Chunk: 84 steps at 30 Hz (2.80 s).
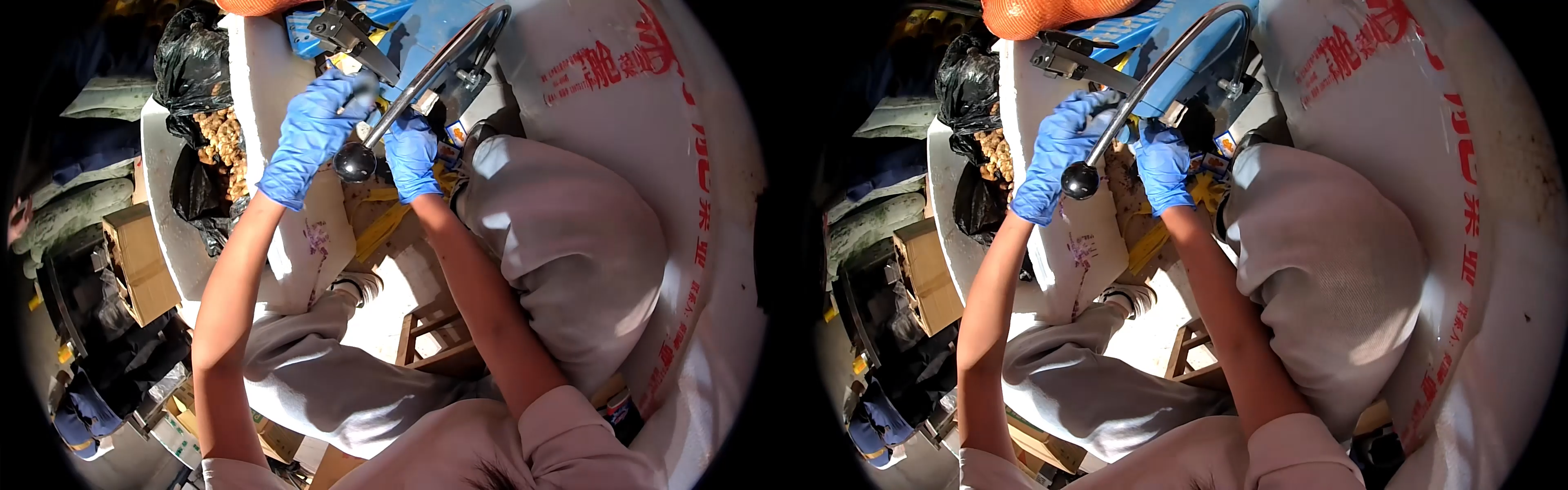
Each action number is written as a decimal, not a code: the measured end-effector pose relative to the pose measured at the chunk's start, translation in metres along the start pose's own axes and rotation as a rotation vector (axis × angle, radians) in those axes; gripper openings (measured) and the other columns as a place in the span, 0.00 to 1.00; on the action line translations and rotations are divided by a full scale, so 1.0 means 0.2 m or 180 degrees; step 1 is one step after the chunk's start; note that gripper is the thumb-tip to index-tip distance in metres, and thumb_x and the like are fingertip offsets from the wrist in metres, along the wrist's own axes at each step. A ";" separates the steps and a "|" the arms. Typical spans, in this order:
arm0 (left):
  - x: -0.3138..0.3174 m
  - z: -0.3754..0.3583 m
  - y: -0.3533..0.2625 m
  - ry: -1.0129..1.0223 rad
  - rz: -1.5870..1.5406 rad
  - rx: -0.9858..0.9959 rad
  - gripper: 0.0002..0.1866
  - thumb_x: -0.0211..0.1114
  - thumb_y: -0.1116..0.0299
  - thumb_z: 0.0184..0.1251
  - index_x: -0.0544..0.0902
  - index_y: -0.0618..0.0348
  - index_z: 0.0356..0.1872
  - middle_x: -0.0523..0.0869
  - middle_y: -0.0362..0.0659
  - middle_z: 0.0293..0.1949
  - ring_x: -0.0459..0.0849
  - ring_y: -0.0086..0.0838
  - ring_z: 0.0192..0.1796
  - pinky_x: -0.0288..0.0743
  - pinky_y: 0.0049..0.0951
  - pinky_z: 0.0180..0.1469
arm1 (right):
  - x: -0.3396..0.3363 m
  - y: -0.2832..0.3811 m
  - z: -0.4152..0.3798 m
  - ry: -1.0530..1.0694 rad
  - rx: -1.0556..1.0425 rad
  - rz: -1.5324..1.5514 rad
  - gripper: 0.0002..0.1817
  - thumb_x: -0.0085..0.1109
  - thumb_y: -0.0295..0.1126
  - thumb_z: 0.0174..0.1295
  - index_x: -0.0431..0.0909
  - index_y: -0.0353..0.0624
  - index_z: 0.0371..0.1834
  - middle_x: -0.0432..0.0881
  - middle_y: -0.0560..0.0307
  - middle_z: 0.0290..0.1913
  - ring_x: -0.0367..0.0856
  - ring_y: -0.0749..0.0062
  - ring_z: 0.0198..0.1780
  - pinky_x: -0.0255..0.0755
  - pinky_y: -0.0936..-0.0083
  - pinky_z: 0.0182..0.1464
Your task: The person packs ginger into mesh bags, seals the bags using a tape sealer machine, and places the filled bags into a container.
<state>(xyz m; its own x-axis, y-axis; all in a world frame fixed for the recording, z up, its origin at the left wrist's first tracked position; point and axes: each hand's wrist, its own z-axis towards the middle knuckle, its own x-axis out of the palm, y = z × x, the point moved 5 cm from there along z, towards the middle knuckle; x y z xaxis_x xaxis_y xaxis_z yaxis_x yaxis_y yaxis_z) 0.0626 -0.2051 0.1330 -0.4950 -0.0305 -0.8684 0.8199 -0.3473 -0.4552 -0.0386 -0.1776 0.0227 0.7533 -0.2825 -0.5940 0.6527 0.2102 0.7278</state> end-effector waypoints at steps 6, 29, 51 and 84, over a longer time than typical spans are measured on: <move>0.09 0.06 0.04 0.0484 -0.0363 -0.0013 0.20 0.65 0.77 0.40 0.76 0.57 0.40 0.78 0.47 0.36 0.77 0.40 0.40 0.71 0.32 0.42 | 0.04 -0.06 -0.01 0.0476 0.0587 -0.0297 0.14 0.51 0.46 0.53 0.77 0.52 0.36 0.77 0.56 0.26 0.75 0.61 0.26 0.69 0.68 0.28; 0.18 0.02 0.15 0.0544 -0.0126 -0.0988 0.15 0.51 0.58 0.60 0.76 0.60 0.24 0.76 0.54 0.22 0.75 0.48 0.28 0.68 0.40 0.32 | -0.01 0.00 -0.01 0.0232 0.0071 -0.0424 0.15 0.53 0.43 0.51 0.73 0.49 0.40 0.74 0.52 0.24 0.74 0.61 0.26 0.68 0.68 0.27; 0.13 0.04 0.12 0.0402 0.0321 -0.0389 0.11 0.52 0.61 0.58 0.77 0.58 0.29 0.77 0.53 0.27 0.76 0.46 0.31 0.70 0.40 0.35 | -0.43 0.32 -0.24 0.0385 0.2614 0.3613 0.21 0.42 0.47 0.61 0.73 0.39 0.29 0.77 0.52 0.23 0.78 0.71 0.28 0.71 0.78 0.32; 0.18 0.03 0.16 0.0551 0.0093 -0.0397 0.11 0.52 0.63 0.57 0.76 0.59 0.32 0.77 0.53 0.29 0.76 0.46 0.32 0.70 0.39 0.34 | 0.50 -0.11 -0.92 0.2187 0.3099 0.2012 0.10 0.48 0.32 0.52 0.75 0.38 0.21 0.73 0.60 0.17 0.69 0.79 0.20 0.63 0.80 0.24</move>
<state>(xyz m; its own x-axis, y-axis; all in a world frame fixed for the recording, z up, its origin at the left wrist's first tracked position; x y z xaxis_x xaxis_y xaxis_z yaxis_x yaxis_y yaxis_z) 0.0699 -0.2229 0.0881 -0.4225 0.1263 -0.8975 0.8678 -0.2295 -0.4408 0.0380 -0.0390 -0.1153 0.9762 0.1975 0.0895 0.0754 -0.6962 0.7138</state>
